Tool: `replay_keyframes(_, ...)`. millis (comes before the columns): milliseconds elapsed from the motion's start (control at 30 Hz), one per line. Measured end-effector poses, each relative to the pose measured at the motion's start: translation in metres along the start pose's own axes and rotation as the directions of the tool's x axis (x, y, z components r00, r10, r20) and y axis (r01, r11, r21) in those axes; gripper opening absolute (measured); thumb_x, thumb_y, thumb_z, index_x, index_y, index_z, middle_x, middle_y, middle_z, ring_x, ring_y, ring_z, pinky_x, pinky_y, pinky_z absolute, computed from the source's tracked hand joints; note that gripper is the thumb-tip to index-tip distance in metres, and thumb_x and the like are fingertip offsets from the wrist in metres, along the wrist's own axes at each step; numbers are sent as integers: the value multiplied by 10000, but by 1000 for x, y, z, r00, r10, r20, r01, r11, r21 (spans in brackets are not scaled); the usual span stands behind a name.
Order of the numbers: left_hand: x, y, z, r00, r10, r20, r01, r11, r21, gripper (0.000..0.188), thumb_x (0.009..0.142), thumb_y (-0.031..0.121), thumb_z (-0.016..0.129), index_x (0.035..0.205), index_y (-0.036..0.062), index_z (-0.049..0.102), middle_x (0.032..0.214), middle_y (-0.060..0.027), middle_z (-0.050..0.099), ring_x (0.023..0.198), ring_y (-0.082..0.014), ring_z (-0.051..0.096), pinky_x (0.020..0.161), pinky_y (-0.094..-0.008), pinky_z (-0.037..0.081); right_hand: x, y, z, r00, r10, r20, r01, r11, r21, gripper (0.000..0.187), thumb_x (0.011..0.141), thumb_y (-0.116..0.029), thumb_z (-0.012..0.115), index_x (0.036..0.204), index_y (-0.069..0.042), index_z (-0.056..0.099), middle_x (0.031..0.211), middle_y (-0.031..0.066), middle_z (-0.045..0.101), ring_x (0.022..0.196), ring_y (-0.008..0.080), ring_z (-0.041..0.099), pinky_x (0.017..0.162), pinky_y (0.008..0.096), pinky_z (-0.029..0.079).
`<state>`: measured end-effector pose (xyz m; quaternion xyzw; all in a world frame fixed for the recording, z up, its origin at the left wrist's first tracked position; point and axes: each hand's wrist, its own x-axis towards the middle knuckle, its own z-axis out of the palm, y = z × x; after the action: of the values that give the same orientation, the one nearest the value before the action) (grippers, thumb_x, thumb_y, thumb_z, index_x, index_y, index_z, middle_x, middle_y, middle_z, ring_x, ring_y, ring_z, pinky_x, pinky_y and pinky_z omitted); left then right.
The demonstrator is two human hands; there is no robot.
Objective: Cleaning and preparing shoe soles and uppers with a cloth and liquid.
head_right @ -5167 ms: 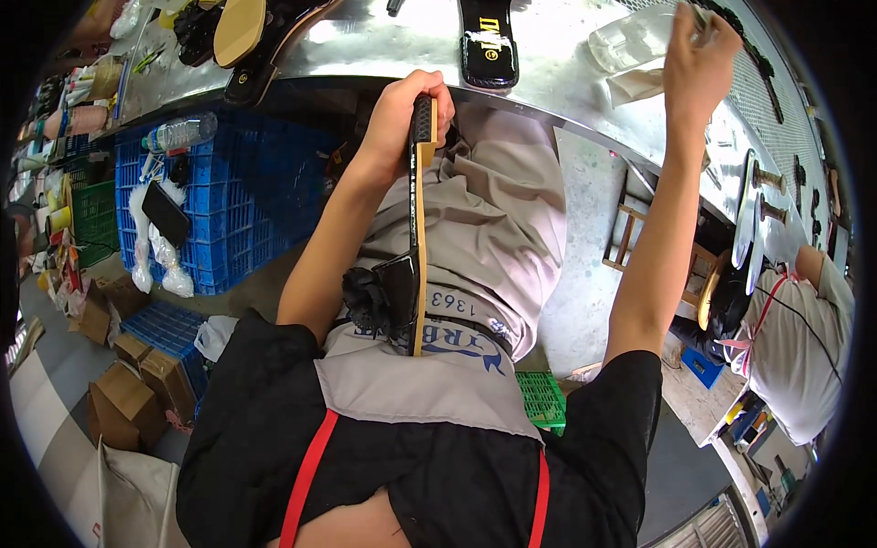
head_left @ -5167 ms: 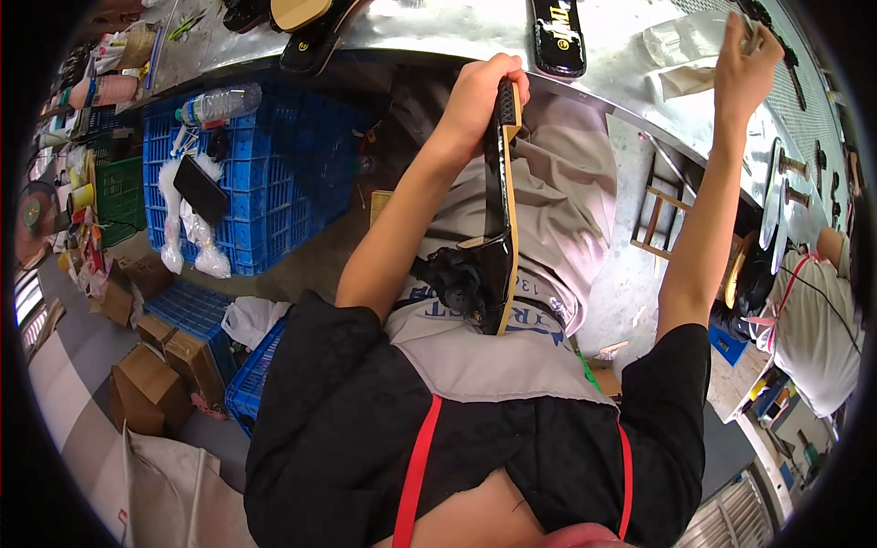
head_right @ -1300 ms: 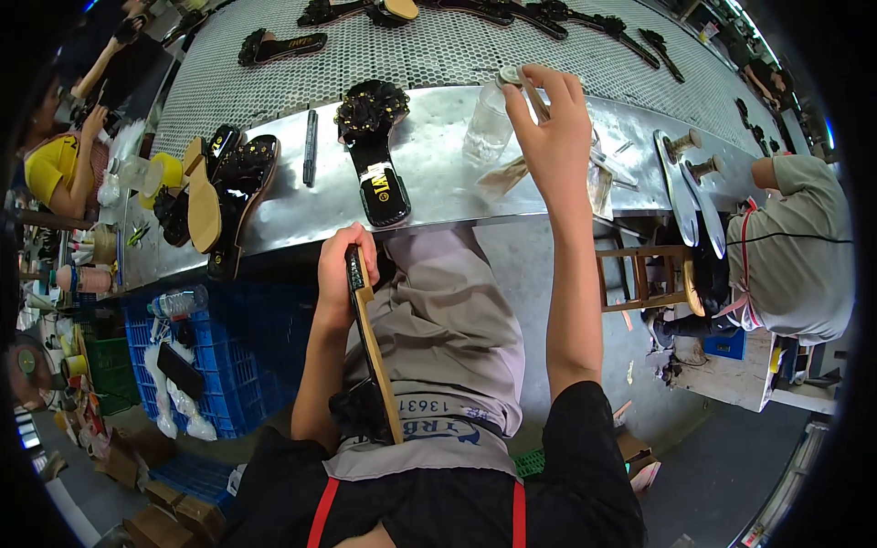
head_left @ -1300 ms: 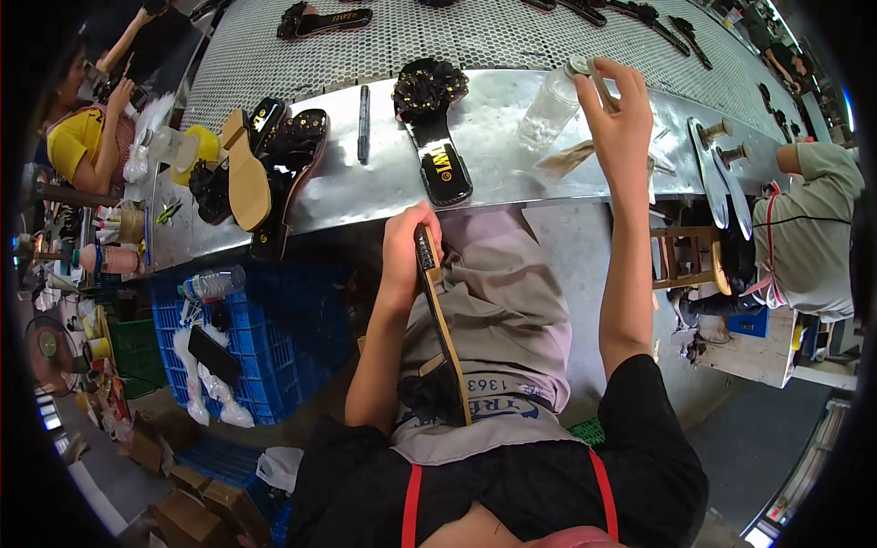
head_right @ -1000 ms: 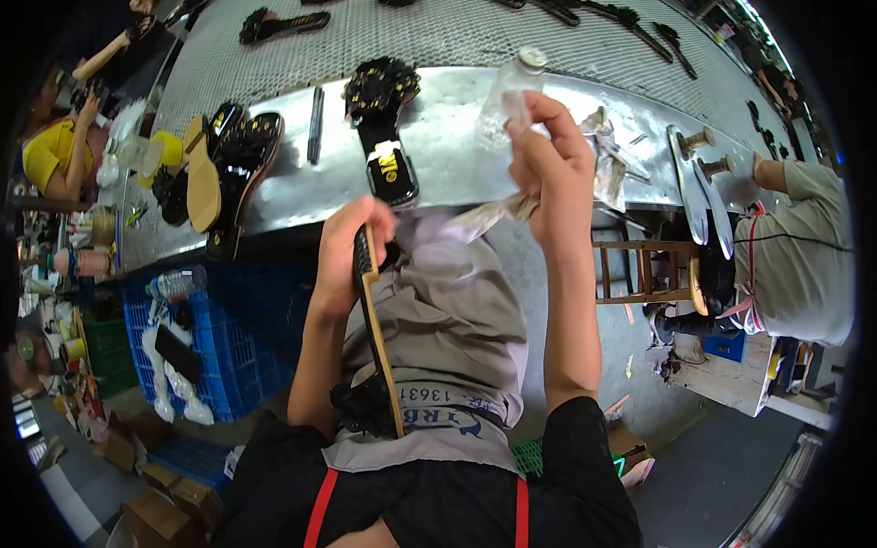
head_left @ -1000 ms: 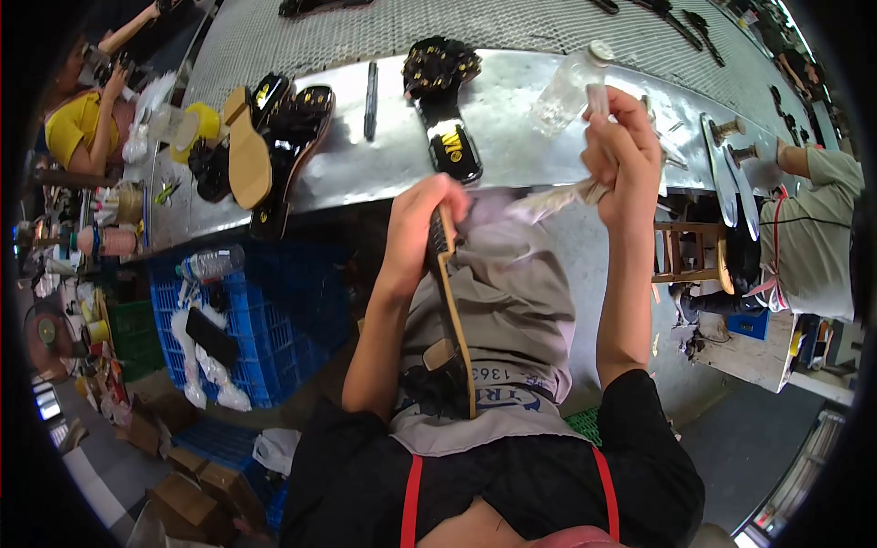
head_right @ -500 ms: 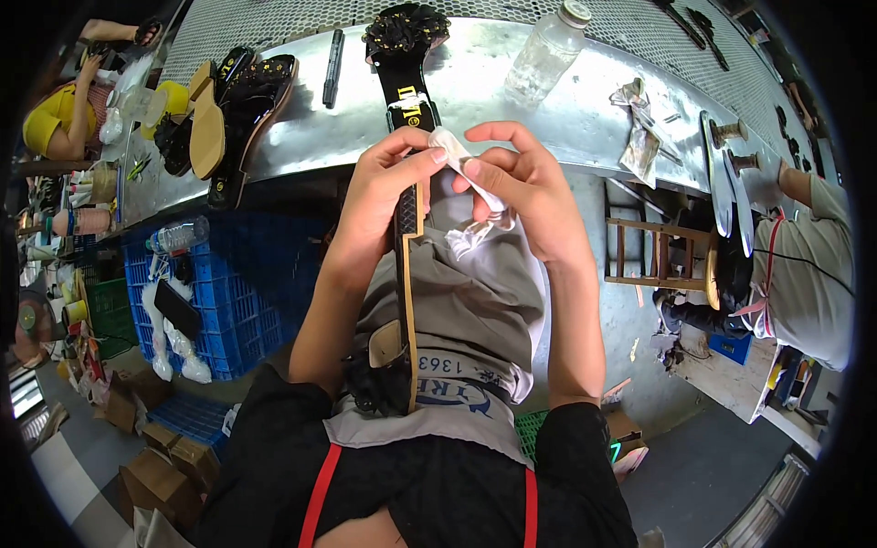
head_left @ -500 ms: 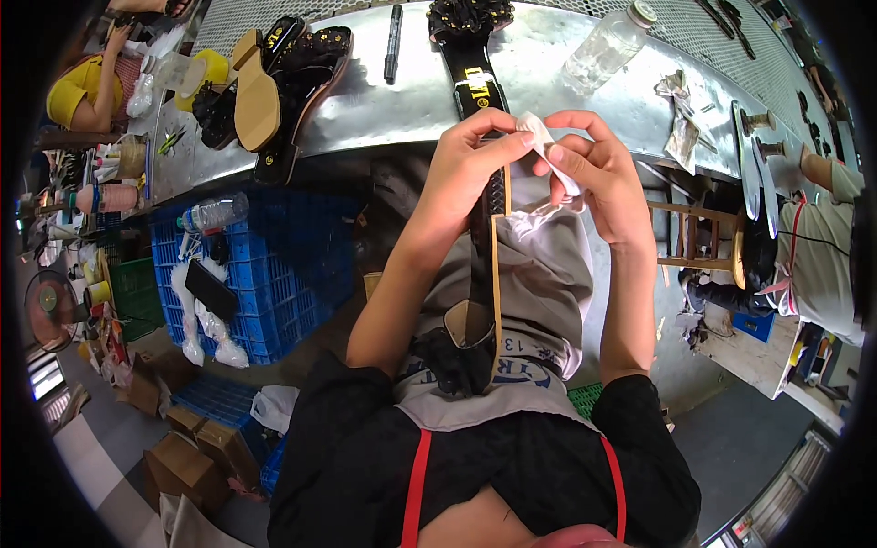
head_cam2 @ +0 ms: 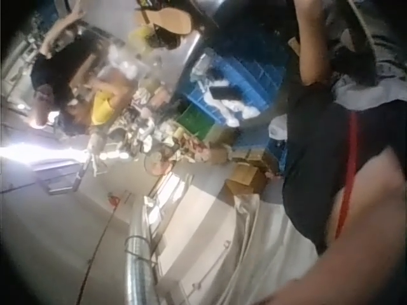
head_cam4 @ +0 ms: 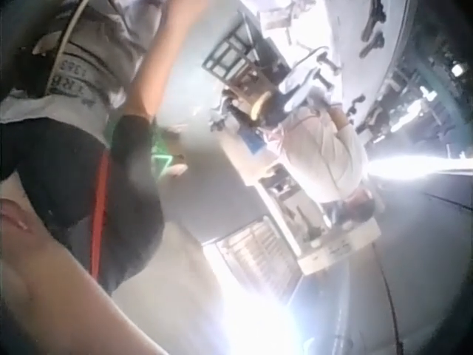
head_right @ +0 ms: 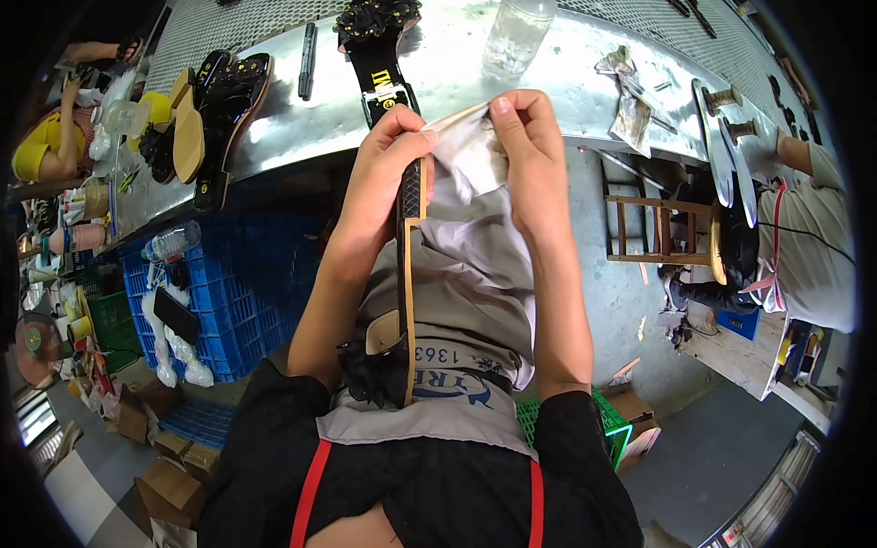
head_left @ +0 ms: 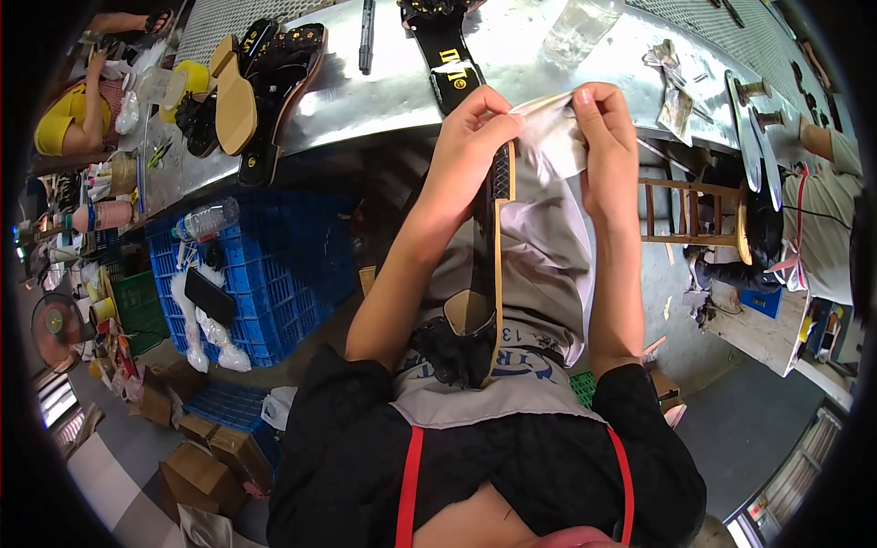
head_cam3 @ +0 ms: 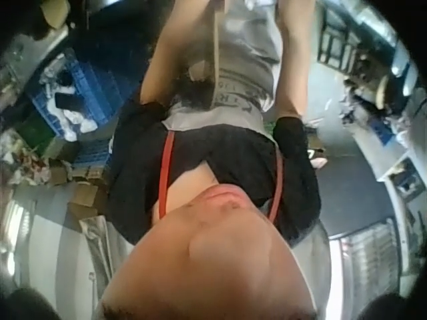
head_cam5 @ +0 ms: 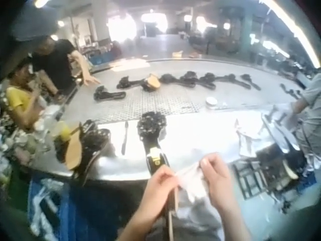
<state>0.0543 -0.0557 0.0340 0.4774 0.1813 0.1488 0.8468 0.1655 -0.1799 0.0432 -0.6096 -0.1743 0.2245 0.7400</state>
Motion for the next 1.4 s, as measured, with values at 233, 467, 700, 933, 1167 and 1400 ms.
replay_keyframes(233, 0, 7, -3, 999, -22, -46, 21, 999, -26, 104, 975, 212, 507, 972, 111, 482, 630, -52, 547, 464, -112, 493, 417, -246, 392, -1, -4, -14, 877, 395, 275, -444, 884, 147, 154, 967, -198, 645, 1010, -54, 610, 764, -26, 547, 562, 37, 410, 496, 210, 326)
replay_keyframes(467, 1, -2, -2, 999, 36, -9, -36, 999, -21, 99, 984, 151, 562, 984, 57, 531, 789, -21, 599, 683, -45, 509, 598, -222, 387, -6, -21, -19, 832, 376, 407, -344, 927, -152, 175, 877, -109, 695, 1019, -27, 634, 845, -20, 601, 706, 23, 459, 617, 193, 350)
replay_keyframes(700, 1, -5, 3, 995, 104, -6, -104, 995, -10, 126, 1022, 219, 589, 1017, 95, 565, 769, 30, 551, 614, -24, 481, 503, -192, 353, -30, -21, -6, 899, 330, 286, -311, 944, -113, 144, 906, -127, 695, 974, -43, 600, 776, -17, 586, 592, 11, 449, 513, 194, 337)
replay_keyframes(933, 2, -3, 4, 997, 75, 16, -75, 997, 7, 120, 1015, 213, 597, 1008, 95, 581, 732, 30, 547, 531, -34, 472, 445, -213, 379, -39, -4, -7, 784, 423, 454, -620, 535, 573, 132, 942, -107, 598, 1054, -45, 567, 764, 43, 569, 423, 39, 318, 384, 217, 250)
replay_keyframes(1167, 8, -21, 6, 999, -39, -13, 38, 999, -20, 141, 996, 180, 605, 984, 39, 596, 731, -29, 606, 571, -55, 534, 482, -221, 401, -21, 3, 24, 998, 38, -48, -33, 994, 107, 108, 969, -141, 647, 1030, -51, 653, 848, 19, 654, 499, -3, 383, 390, 179, 240)
replay_keyframes(1400, 8, -19, 3, 1000, -9, 20, 9, 1000, -10, 154, 984, 164, 637, 910, 42, 578, 776, -26, 622, 701, -66, 556, 630, -222, 421, -6, -4, 13, 916, 206, 345, -372, 761, 532, 127, 1050, -236, 536, 995, -122, 551, 682, -17, 531, 418, 28, 260, 354, 204, 204)
